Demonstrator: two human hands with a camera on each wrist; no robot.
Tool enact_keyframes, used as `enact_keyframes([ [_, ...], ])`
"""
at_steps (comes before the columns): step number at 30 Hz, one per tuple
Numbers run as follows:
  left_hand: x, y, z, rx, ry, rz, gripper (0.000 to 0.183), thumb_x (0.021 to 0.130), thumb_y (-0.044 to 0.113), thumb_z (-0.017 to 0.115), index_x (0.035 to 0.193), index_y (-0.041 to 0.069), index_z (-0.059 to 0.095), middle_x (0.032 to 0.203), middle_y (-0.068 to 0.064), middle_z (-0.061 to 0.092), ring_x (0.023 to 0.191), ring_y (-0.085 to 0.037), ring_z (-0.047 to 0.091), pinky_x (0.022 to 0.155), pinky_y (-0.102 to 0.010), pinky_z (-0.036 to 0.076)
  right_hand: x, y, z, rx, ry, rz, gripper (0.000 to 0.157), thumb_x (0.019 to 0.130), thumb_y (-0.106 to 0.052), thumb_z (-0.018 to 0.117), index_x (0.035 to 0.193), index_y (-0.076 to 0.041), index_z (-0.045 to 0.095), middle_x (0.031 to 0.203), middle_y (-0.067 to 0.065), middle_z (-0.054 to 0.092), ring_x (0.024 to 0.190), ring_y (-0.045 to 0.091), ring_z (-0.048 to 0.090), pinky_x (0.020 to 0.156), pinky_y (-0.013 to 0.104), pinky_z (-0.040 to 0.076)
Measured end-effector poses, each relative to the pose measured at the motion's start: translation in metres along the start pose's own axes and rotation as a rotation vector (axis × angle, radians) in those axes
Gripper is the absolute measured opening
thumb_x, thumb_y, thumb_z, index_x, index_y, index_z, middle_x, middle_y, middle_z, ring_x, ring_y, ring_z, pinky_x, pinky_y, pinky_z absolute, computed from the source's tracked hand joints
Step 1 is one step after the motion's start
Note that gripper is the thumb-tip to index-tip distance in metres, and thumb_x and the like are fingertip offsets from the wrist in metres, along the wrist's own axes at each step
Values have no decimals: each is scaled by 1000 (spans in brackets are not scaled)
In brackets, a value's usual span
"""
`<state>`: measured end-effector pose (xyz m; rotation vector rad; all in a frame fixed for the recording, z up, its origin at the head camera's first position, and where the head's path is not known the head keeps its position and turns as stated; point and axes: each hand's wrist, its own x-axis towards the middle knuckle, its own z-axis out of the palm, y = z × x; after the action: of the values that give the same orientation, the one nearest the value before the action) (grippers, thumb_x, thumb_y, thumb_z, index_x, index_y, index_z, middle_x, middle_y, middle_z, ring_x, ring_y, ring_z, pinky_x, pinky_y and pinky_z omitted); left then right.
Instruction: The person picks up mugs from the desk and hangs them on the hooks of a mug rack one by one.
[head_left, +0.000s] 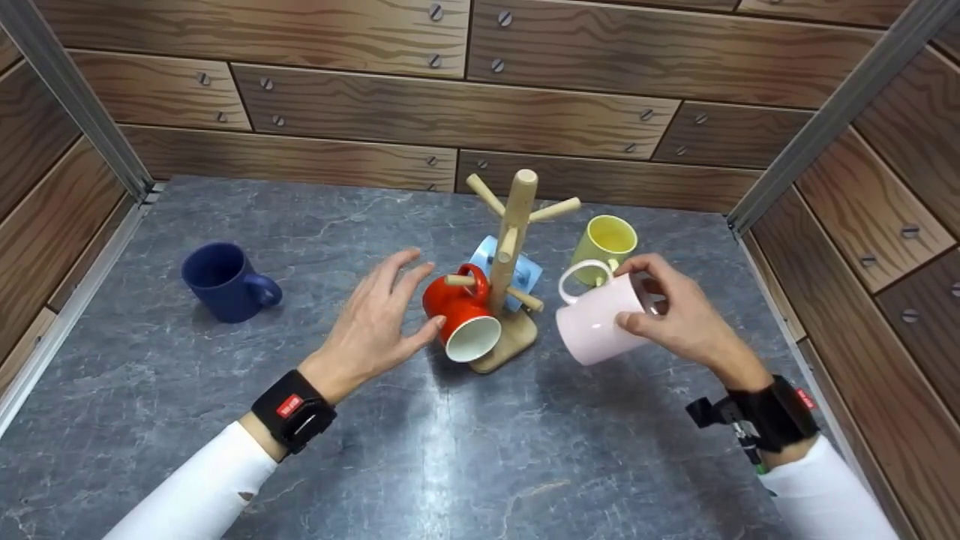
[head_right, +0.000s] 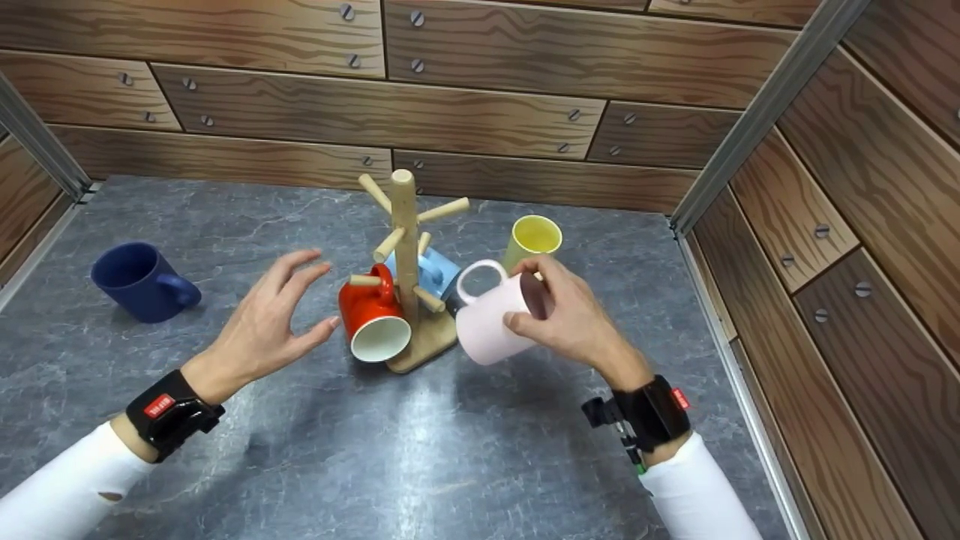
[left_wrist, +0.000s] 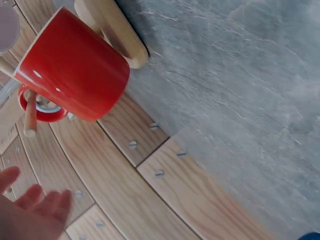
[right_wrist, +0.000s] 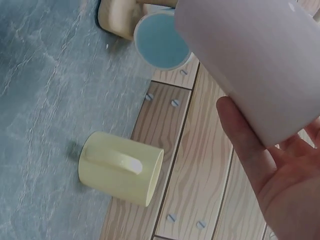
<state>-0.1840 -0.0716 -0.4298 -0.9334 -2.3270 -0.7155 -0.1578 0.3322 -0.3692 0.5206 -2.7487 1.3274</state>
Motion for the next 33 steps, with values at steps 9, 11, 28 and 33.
enact_keyframes([
  [9, 11, 19, 10, -143, 52, 96, 42, 92, 16, 78, 128, 3, 63, 120, -12, 60, 106, -25, 62, 87, -33, 57, 3, -4, 13, -7, -69, -68, 52, 78, -19, 76, 125, -5, 58, 111, 10, 64, 92, 30, 66, 69, 37, 59],
  [11, 13, 25, 14, -179, 49, 92, 40, 93, 14, 78, 128, 2, 64, 118, -12, 61, 103, -23, 63, 86, -31, 58, 3, -4, 14, -16, -75, -76, 52, 78, -20, 77, 124, -6, 58, 110, 9, 64, 91, 30, 65, 69, 37, 58],
  [28, 49, 66, 36, -527, -44, 19, 28, 98, 11, 72, 123, -1, 70, 112, -11, 73, 99, -20, 72, 83, -24, 60, 5, -14, 23, -47, -125, -173, 51, 76, -18, 79, 123, -12, 62, 116, -3, 64, 101, 23, 63, 85, 43, 56],
  [33, 56, 72, 35, -578, -85, -127, 29, 95, 14, 76, 122, 1, 75, 111, -10, 76, 94, -16, 75, 79, -20, 58, 7, -15, 26, -39, -149, -173, 50, 77, -21, 80, 123, -17, 63, 116, -3, 64, 100, 23, 62, 82, 42, 55],
])
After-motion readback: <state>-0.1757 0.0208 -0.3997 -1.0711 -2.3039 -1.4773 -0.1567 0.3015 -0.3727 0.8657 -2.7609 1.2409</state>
